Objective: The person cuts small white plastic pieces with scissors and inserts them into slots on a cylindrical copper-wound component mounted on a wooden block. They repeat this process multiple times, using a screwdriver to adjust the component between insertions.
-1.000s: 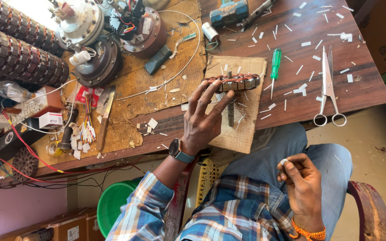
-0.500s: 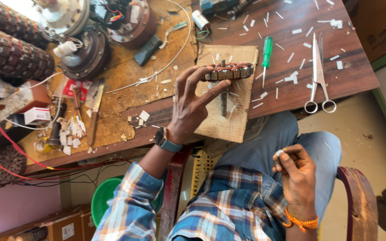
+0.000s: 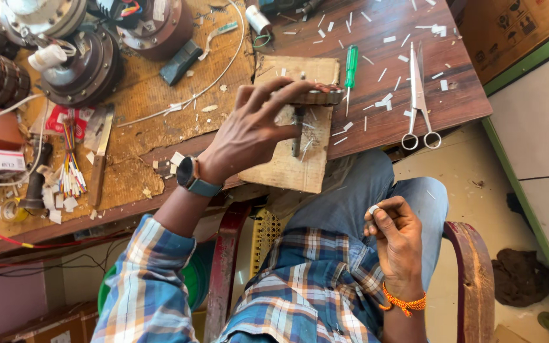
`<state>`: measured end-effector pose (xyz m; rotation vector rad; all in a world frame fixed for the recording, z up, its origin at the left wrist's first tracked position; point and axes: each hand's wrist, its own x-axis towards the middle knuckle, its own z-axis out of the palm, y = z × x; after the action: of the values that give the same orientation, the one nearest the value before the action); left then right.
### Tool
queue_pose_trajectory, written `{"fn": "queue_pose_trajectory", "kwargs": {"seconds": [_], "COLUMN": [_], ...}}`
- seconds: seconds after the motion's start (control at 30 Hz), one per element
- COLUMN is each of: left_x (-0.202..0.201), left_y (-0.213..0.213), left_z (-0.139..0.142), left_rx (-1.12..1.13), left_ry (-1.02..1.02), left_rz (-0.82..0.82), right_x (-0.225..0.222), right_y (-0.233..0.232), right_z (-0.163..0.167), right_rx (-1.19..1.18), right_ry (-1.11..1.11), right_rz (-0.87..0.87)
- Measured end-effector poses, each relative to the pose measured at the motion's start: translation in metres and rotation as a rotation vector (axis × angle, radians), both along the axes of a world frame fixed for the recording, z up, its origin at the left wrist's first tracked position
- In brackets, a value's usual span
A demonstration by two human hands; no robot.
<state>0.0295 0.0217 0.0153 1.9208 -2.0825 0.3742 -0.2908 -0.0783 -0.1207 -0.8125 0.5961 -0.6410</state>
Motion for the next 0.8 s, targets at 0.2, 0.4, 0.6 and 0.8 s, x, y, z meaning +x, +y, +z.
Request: {"fn": "queue_pose_trajectory", "kwargs": {"seconds": [0.2,0.4,0.6,0.8], "left_x": [0.012,0.024,0.012,0.002], "left_y": [0.011,-0.013,-0.017,-0.004], "left_z": [-0.002,-0.015,-0.028,-0.026], "left_rx": [-0.130,-0.201,-0.405,-0.390], "left_ry": [0.671,0.627,0.795,0.900], "left_rz": [0.099,0.033,0.056,0.036], "right_x": [0.002,-0.001,-0.017,-0.006], "right_y": [-0.002,-0.007,-0.017,-0.024], "right_z": [-0.010,-0.022,-0.030,-0.001], "right_rx": [0.022,-0.009,-0.065,-0.126], "right_ry": [0.020,-0.002,0.000,-0.007], "right_rz": [-0.001,0.022,-0.061,-0.079]}}
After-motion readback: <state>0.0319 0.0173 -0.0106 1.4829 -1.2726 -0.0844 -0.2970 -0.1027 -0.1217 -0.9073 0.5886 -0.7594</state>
